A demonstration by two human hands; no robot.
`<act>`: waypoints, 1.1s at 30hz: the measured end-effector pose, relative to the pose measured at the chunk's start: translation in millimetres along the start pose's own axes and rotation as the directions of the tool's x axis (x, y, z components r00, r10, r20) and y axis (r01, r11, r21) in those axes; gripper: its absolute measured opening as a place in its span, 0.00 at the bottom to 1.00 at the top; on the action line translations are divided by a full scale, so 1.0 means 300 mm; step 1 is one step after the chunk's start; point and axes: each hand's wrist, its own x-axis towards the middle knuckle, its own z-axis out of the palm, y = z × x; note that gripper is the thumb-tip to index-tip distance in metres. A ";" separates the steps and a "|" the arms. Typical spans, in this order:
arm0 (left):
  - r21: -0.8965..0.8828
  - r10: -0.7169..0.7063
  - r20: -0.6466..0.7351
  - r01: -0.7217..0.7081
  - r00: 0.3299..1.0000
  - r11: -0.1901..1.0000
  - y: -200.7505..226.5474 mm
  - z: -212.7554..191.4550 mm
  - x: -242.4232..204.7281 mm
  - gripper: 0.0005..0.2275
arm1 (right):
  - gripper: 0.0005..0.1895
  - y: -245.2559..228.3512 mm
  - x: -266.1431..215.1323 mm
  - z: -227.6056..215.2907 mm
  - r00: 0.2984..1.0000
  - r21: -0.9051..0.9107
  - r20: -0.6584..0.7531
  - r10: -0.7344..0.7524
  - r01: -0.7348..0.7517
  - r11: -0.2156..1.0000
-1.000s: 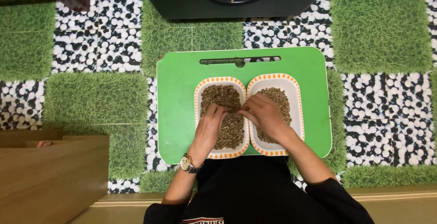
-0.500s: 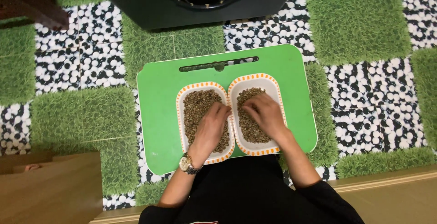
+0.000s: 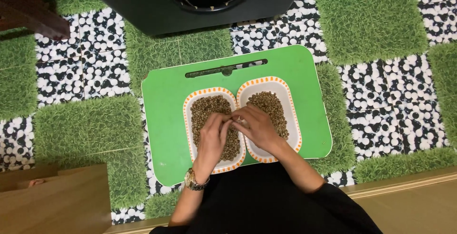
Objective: Manually sorting green coffee beans in trays to remove defects or categorize them.
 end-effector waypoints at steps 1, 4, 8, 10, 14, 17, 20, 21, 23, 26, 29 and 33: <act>-0.053 -0.020 0.007 0.020 1.000 0.998 0.006 0.004 0.002 0.04 | 0.10 0.008 -0.009 -0.002 0.999 0.008 -0.031 -0.008 0.008 1.000; -0.079 -0.004 0.045 0.008 0.999 0.997 -0.038 0.063 0.003 0.04 | 0.08 0.064 -0.054 0.000 0.997 -0.008 -0.078 0.015 -0.016 1.000; -0.143 -0.029 0.087 0.042 0.996 0.989 0.004 0.091 0.027 0.05 | 0.06 0.038 -0.066 -0.072 0.994 0.005 -0.093 0.052 -0.052 0.999; -0.163 0.000 0.130 0.021 0.992 0.986 0.024 0.104 0.035 0.05 | 0.09 0.034 -0.079 -0.097 0.986 0.018 -0.121 0.111 -0.110 0.994; -0.170 0.046 0.205 -0.010 0.978 0.985 0.135 0.074 0.071 0.07 | 0.10 0.023 -0.080 -0.142 0.983 0.013 -0.155 0.095 -0.095 0.995; -0.129 0.102 0.222 -0.074 0.970 0.989 0.158 0.083 0.087 0.08 | 0.10 0.037 -0.094 -0.152 0.979 -0.030 -0.183 0.090 -0.097 0.995; -0.108 0.118 0.247 -0.093 0.962 0.990 0.180 0.089 0.094 0.09 | 0.10 0.040 -0.105 -0.164 0.974 -0.050 -0.202 0.100 -0.112 0.992; -0.084 0.138 0.237 -0.121 0.962 0.989 0.185 0.092 0.093 0.09 | 0.09 0.035 -0.105 -0.168 0.969 -0.032 -0.213 0.124 -0.134 0.990; -0.058 0.160 0.230 -0.150 0.960 0.987 0.200 0.095 0.095 0.08 | 0.09 0.031 -0.106 -0.169 0.962 -0.014 -0.227 0.150 -0.157 0.987; 0.063 0.221 0.222 -0.240 0.950 0.969 0.215 0.102 0.099 0.07 | 0.09 0.044 -0.114 -0.161 0.948 0.009 -0.257 0.189 -0.194 0.981; 0.146 0.234 0.240 -0.274 0.942 0.951 0.186 0.127 0.095 0.07 | 0.09 0.066 -0.125 -0.162 0.947 0.018 -0.245 0.210 -0.212 0.977; 0.293 0.261 0.248 -0.329 0.933 0.898 0.093 0.201 0.077 0.08 | 0.08 0.108 -0.141 -0.179 0.956 -0.044 -0.221 0.192 -0.206 0.978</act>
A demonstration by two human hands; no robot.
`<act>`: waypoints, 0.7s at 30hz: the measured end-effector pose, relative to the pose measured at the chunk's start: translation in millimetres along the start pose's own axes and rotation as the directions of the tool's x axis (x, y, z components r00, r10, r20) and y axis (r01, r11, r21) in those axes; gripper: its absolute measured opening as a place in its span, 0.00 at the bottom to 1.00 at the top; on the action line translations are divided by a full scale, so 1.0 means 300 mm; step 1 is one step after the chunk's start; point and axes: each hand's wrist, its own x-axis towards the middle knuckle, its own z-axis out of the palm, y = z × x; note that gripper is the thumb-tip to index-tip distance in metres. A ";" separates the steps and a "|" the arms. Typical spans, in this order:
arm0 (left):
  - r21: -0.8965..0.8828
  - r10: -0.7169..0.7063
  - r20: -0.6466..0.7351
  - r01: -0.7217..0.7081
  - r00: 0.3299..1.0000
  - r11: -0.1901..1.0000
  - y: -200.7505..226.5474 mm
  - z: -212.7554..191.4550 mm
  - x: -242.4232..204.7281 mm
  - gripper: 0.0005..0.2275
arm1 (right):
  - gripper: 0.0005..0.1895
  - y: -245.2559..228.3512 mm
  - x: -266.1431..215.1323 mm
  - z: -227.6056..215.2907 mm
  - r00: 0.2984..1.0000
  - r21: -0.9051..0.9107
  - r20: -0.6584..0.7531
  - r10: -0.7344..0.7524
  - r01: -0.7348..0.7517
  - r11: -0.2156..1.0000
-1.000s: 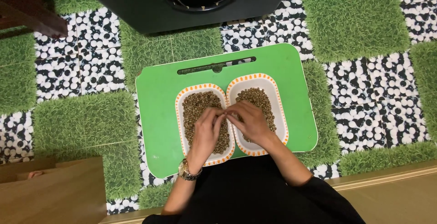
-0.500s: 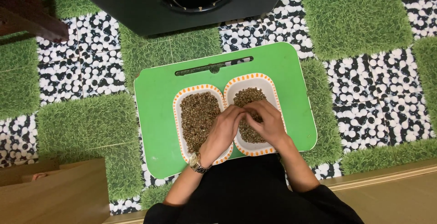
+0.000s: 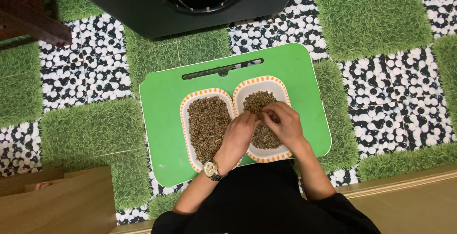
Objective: Manually sorting green coffee beans in trays to remove defects or categorize them.
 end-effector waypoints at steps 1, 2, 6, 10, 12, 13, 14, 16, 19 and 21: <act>0.054 0.013 0.008 -0.013 1.000 0.998 -0.019 0.033 -0.005 0.08 | 0.08 0.016 0.001 -0.006 1.000 -0.036 0.008 -0.024 0.024 0.999; 0.054 0.012 0.007 -0.013 1.000 0.998 -0.012 0.034 -0.003 0.08 | 0.08 0.004 0.010 -0.015 1.000 -0.037 0.008 -0.025 0.025 0.999; 0.122 -0.016 0.088 0.005 0.996 0.992 0.001 0.045 -0.004 0.13 | 0.07 -0.013 0.026 -0.031 0.999 -0.083 0.022 -0.039 0.040 0.996; 0.087 -0.151 0.191 0.136 0.970 0.987 -0.007 0.001 -0.012 0.15 | 0.07 0.053 -0.001 -0.007 0.998 -0.134 0.030 -0.056 0.059 0.989; 0.090 -0.221 0.197 0.207 0.955 0.974 -0.019 -0.061 -0.031 0.14 | 0.06 0.045 -0.005 -0.002 0.998 -0.147 0.037 -0.057 0.061 0.987; 0.094 -0.289 0.202 0.275 0.936 0.957 -0.027 -0.093 -0.041 0.12 | 0.06 0.041 -0.007 0.002 0.997 -0.160 0.042 -0.058 0.064 0.985; 0.094 -0.290 0.203 0.277 0.935 0.956 -0.045 -0.099 -0.057 0.12 | 0.06 0.039 -0.010 0.008 0.997 -0.159 0.043 -0.057 0.063 0.985; 0.155 -0.455 0.203 0.430 0.867 0.889 -0.084 -0.114 -0.091 0.14 | 0.05 0.036 -0.012 0.022 0.997 -0.124 0.060 -0.051 0.059 0.991; 0.192 -0.457 0.205 0.423 0.865 0.886 -0.089 -0.154 -0.133 0.16 | 0.05 0.010 -0.001 0.047 0.995 -0.117 0.078 -0.064 0.073 0.990; 0.189 -0.456 0.211 0.422 0.864 0.887 -0.091 -0.145 -0.136 0.16 | 0.04 0.012 -0.006 0.064 0.992 -0.112 0.105 -0.067 0.079 0.991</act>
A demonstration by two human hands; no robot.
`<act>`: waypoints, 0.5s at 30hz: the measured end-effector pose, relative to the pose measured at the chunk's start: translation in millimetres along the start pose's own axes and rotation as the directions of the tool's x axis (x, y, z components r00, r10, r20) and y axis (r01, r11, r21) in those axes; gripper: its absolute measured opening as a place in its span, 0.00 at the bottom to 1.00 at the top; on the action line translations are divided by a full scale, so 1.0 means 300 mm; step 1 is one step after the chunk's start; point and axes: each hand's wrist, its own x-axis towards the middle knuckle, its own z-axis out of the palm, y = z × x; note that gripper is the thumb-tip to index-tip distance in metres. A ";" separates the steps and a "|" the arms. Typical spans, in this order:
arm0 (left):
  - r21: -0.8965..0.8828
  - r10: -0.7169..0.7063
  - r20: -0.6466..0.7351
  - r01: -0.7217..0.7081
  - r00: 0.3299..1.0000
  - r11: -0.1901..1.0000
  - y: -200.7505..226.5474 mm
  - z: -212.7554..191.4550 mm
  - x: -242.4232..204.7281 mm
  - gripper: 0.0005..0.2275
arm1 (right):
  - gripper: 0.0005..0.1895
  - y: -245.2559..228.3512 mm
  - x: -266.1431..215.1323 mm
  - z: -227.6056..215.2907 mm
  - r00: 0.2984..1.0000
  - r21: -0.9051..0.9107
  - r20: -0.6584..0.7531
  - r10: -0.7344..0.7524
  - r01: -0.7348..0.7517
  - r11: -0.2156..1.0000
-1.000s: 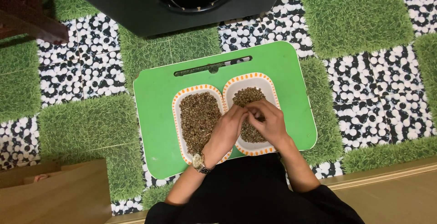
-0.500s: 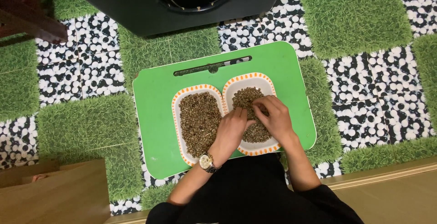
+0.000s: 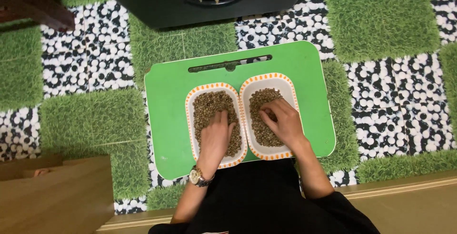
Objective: Manually sorting green coffee beans in trays to remove defects or categorize them.
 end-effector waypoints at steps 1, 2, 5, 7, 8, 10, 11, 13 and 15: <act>-0.001 0.010 0.006 -0.010 1.000 1.000 -0.001 0.004 0.002 0.16 | 0.04 0.000 0.000 0.008 1.000 0.000 0.019 -0.004 0.004 1.000; -0.005 0.003 0.004 -0.003 1.000 1.000 -0.010 0.034 0.007 0.16 | 0.04 -0.006 0.003 0.009 1.000 0.002 0.026 -0.008 0.008 1.000; 0.079 0.011 -0.095 -0.004 0.995 0.997 -0.032 0.100 0.020 0.15 | 0.04 -0.018 0.006 0.010 0.997 -0.005 0.072 0.009 -0.009 1.000; 0.068 0.030 -0.125 -0.021 0.992 0.997 -0.044 0.108 0.024 0.12 | 0.05 -0.018 0.004 0.010 0.995 -0.040 0.096 0.009 -0.005 0.999; 0.065 0.022 -0.128 -0.013 0.992 0.998 -0.054 0.113 0.031 0.12 | 0.05 -0.022 0.007 0.011 0.995 -0.037 0.103 0.003 0.001 0.999; 0.032 0.035 -0.107 -0.032 0.994 0.999 -0.072 0.123 0.043 0.10 | 0.05 -0.031 0.012 0.014 0.994 -0.045 0.102 0.026 -0.022 0.999; 0.029 0.028 -0.109 -0.025 0.994 0.999 -0.077 0.122 0.042 0.10 | 0.05 -0.041 0.017 0.012 0.994 -0.043 0.108 0.021 -0.017 0.999; 0.000 0.048 -0.090 -0.048 0.995 0.999 -0.086 0.121 0.042 0.12 | 0.05 -0.059 0.029 0.007 0.991 -0.022 0.130 0.029 -0.027 0.999; -0.019 0.053 -0.093 -0.055 0.994 0.998 -0.079 0.074 0.030 0.13 | 0.05 -0.089 0.047 0.004 0.988 -0.031 0.151 0.026 -0.022 0.999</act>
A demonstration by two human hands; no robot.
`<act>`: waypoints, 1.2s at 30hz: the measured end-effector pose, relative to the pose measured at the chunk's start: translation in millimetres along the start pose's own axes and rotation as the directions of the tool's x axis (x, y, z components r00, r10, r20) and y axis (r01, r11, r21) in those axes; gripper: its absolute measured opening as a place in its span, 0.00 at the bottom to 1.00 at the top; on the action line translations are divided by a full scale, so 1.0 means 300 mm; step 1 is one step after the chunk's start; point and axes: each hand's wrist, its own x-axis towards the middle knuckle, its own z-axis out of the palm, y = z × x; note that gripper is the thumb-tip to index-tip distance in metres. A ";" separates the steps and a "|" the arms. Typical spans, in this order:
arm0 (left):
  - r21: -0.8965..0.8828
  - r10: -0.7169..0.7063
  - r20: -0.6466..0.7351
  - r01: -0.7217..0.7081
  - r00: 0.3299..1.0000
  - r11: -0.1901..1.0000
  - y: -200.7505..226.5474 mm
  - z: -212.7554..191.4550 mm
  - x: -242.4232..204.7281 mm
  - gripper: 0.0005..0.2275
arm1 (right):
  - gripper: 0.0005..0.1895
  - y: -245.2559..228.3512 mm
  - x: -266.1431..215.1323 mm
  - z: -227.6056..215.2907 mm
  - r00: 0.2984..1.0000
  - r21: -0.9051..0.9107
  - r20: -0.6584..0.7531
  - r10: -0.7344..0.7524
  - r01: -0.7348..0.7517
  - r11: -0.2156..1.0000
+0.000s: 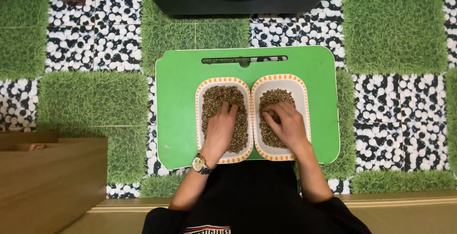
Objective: Manually sorting green coffee beans in trays to remove defects or categorize them.
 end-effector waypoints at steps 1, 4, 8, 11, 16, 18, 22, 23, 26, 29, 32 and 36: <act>-0.017 0.012 0.001 -0.012 1.000 1.000 0.004 -0.025 -0.003 0.14 | 0.05 -0.016 0.008 -0.003 1.000 -0.009 0.015 0.003 -0.002 1.000; -0.054 0.066 -0.026 -0.067 0.997 0.996 -0.007 -0.055 -0.014 0.12 | 0.06 0.034 -0.007 0.068 0.998 0.025 0.061 -0.032 0.030 0.999; -0.068 0.076 -0.063 -0.080 0.995 0.994 -0.018 -0.071 -0.021 0.10 | 0.07 -0.042 0.048 0.085 0.989 0.060 0.095 -0.115 0.109 0.992; -0.122 0.071 -0.070 -0.080 0.995 0.989 -0.042 -0.053 -0.042 0.09 | 0.08 -0.073 0.068 0.108 0.978 0.058 0.155 -0.138 0.130 0.990; -0.121 0.010 -0.144 -0.027 0.990 0.992 -0.068 -0.006 -0.059 0.09 | 0.10 -0.080 0.063 0.143 0.961 0.002 0.191 -0.200 0.203 0.979; -0.135 0.013 -0.134 -0.032 0.991 0.990 -0.055 -0.035 -0.060 0.08 | 0.11 -0.117 0.086 0.107 0.955 -0.045 0.215 -0.202 0.217 0.975; -0.135 -0.023 -0.114 0.008 0.993 0.991 -0.063 -0.041 -0.066 0.07 | 0.12 -0.152 0.102 0.101 0.917 -0.101 0.339 -0.210 0.258 0.961; -0.132 -0.013 -0.112 -0.002 0.994 0.991 -0.057 -0.049 -0.063 0.07 | 0.12 -0.128 0.093 0.131 0.921 -0.106 0.332 -0.204 0.252 0.962; -0.161 -0.019 -0.108 0.001 0.994 0.987 -0.042 -0.072 -0.061 0.08 | 0.12 -0.104 0.081 0.175 0.907 -0.147 0.358 -0.223 0.290 0.946; -0.174 -0.024 -0.115 0.004 0.993 0.985 -0.026 -0.097 -0.065 0.08 | 0.09 -0.147 0.100 0.146 0.903 -0.215 0.350 -0.250 0.337 0.916; -0.190 -0.006 -0.142 -0.021 0.990 0.982 -0.016 -0.111 -0.075 0.07 | 0.07 -0.137 0.097 0.170 0.903 -0.221 0.330 -0.274 0.356 0.908; -0.203 0.009 -0.176 -0.046 0.984 0.978 -0.018 -0.108 -0.087 0.06 | 0.06 -0.137 0.093 0.172 0.902 -0.240 0.331 -0.278 0.365 0.900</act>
